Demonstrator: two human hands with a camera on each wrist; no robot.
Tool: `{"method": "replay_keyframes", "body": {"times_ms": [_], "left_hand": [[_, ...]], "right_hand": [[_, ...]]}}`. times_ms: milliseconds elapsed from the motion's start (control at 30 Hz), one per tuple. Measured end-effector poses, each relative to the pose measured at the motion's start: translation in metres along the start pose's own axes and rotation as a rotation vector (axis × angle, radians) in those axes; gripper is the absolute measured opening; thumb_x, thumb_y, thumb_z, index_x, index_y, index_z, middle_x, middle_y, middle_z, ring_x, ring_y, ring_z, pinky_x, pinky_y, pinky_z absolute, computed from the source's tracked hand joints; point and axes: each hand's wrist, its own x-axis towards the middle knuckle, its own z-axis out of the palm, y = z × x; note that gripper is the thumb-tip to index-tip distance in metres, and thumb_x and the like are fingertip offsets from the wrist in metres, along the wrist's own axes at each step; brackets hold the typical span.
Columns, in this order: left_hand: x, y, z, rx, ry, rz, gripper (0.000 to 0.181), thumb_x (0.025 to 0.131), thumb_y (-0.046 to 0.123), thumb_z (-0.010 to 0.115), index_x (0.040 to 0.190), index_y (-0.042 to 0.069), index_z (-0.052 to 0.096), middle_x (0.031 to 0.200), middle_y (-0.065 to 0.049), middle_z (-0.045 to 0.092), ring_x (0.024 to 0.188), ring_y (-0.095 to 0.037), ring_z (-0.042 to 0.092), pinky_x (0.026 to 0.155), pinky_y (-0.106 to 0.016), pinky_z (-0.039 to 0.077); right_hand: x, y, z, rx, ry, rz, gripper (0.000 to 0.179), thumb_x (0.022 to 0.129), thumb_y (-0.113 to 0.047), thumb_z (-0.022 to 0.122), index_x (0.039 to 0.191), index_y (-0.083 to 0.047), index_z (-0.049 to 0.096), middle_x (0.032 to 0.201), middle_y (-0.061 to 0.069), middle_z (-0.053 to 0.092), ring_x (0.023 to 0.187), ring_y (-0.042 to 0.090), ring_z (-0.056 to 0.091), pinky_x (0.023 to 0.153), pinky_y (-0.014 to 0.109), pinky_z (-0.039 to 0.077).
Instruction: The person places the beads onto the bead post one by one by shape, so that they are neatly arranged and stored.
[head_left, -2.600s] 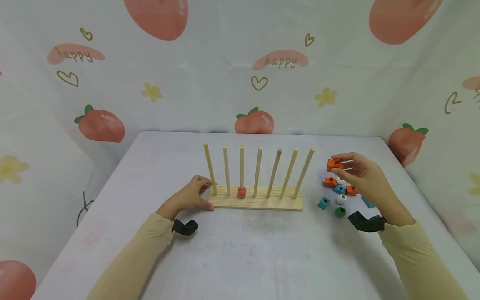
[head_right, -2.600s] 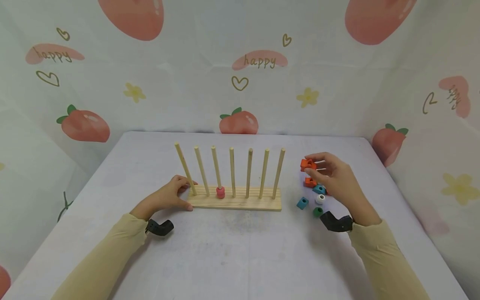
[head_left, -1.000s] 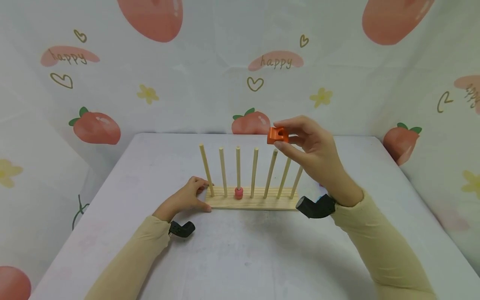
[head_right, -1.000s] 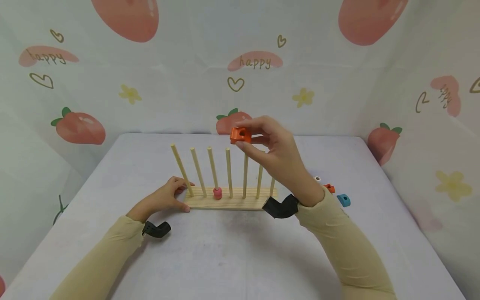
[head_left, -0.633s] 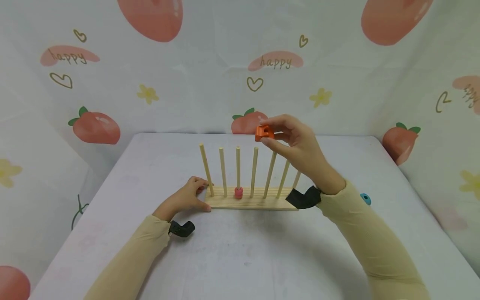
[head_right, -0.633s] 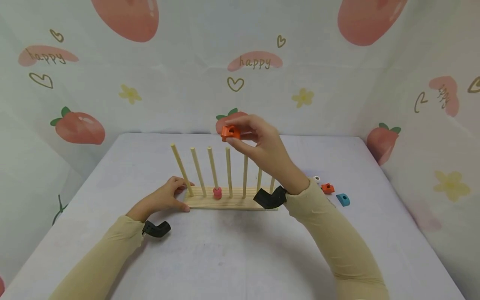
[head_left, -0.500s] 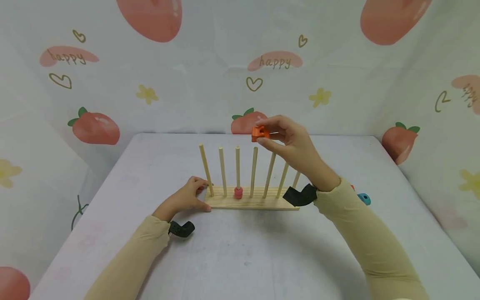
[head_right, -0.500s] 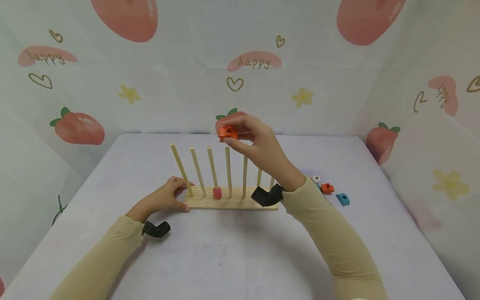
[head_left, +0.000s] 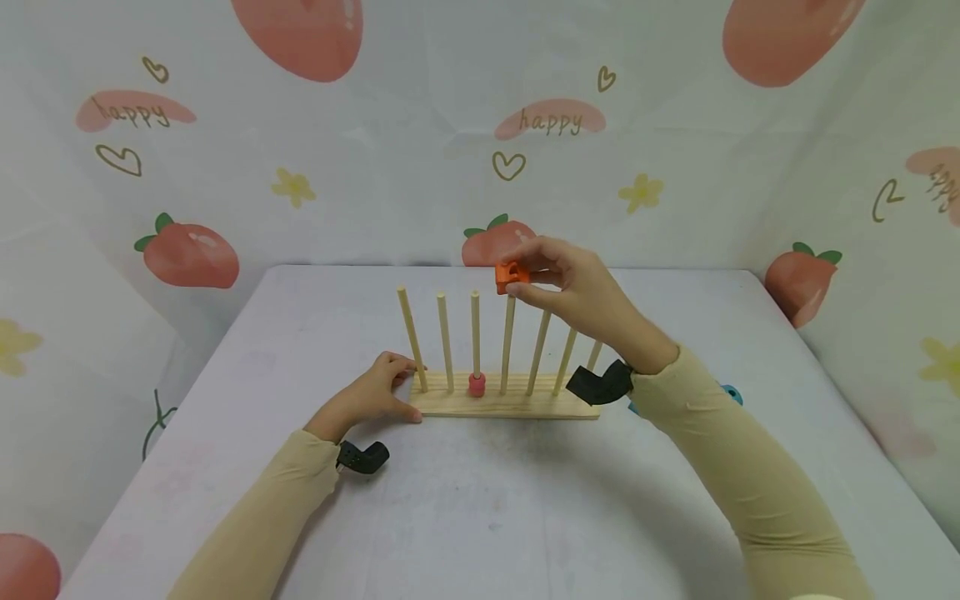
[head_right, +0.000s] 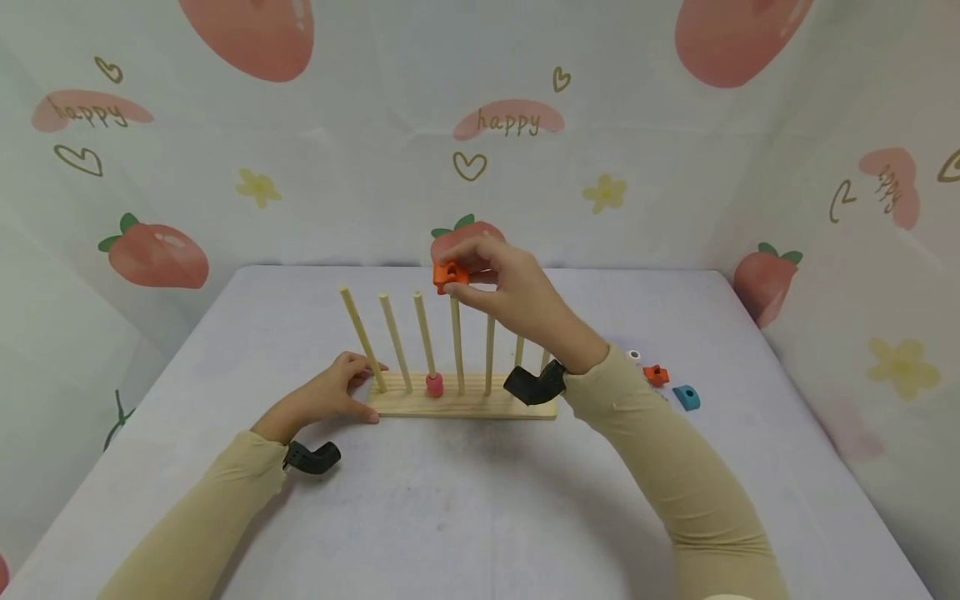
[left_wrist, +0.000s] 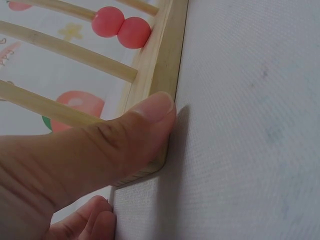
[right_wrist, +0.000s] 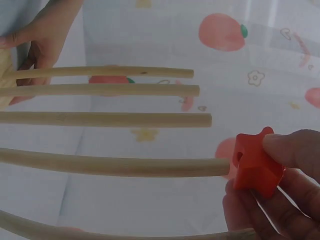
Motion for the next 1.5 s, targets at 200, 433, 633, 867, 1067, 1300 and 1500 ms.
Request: {"method": "replay_keyframes", "body": {"times_ms": [200,433,633,867,1067,1300,1500], "left_hand": [[-0.0004,-0.0004,0.0004,-0.016,-0.005,-0.015,0.089,0.068,0.021,0.090,0.138,-0.003,0.041,0.137,-0.020,0.030,0.130,-0.039,0.038,0.111,-0.051,0.034],[-0.0007,0.0001,0.0008,-0.007,-0.001,-0.010,0.087,0.068,0.020,0.089,0.137,-0.002,0.042,0.136,-0.020,0.031,0.129,-0.038,0.039,0.110,-0.051,0.034],[0.0001,-0.0003,0.0014,0.003,0.002,-0.001,0.086,0.068,0.020,0.090,0.137,-0.003,0.044,0.135,-0.020,0.032,0.127,-0.037,0.040,0.109,-0.051,0.035],[0.0000,0.0005,0.0015,0.006,0.002,-0.004,0.086,0.068,0.020,0.090,0.137,-0.003,0.044,0.136,-0.020,0.032,0.128,-0.037,0.039,0.109,-0.051,0.035],[-0.0001,0.0000,0.0012,0.013,0.004,-0.001,0.085,0.068,0.020,0.089,0.136,-0.002,0.044,0.135,-0.019,0.032,0.127,-0.037,0.040,0.109,-0.050,0.036],[-0.0003,0.0006,0.0004,0.018,0.012,0.001,0.085,0.068,0.020,0.089,0.136,-0.003,0.044,0.136,-0.020,0.032,0.128,-0.038,0.040,0.109,-0.051,0.036],[0.0000,0.0008,-0.0001,0.024,0.016,0.006,0.084,0.068,0.019,0.089,0.135,-0.003,0.045,0.136,-0.021,0.032,0.128,-0.038,0.040,0.109,-0.051,0.036]], "right_hand": [[0.0010,-0.0010,-0.0026,-0.015,-0.063,0.053,0.027,0.088,-0.011,0.071,0.113,-0.007,0.063,0.105,0.004,0.068,0.099,0.012,0.063,0.092,0.025,0.052],[0.0024,-0.0012,-0.0063,-0.034,-0.118,0.069,0.027,0.086,-0.010,0.073,0.110,-0.005,0.062,0.103,0.006,0.066,0.099,0.014,0.063,0.091,0.024,0.053],[0.0032,0.0003,-0.0070,-0.067,-0.138,0.061,0.027,0.086,-0.011,0.073,0.110,-0.005,0.062,0.103,0.005,0.066,0.100,0.013,0.063,0.092,0.025,0.052],[0.0034,0.0019,-0.0071,-0.087,-0.137,0.088,0.028,0.088,-0.011,0.072,0.113,-0.004,0.062,0.107,0.007,0.065,0.102,0.015,0.063,0.094,0.026,0.052],[0.0042,0.0021,-0.0075,-0.105,-0.141,0.120,0.027,0.089,-0.012,0.070,0.114,-0.005,0.061,0.111,0.005,0.063,0.106,0.017,0.062,0.096,0.029,0.051],[0.0049,0.0007,-0.0080,-0.092,-0.142,0.122,0.027,0.089,-0.010,0.070,0.114,-0.005,0.061,0.111,0.008,0.063,0.106,0.020,0.062,0.096,0.029,0.051],[0.0053,0.0001,-0.0079,-0.095,-0.141,0.114,0.027,0.089,-0.010,0.070,0.114,-0.004,0.061,0.111,0.005,0.063,0.105,0.017,0.062,0.096,0.028,0.051]]}}
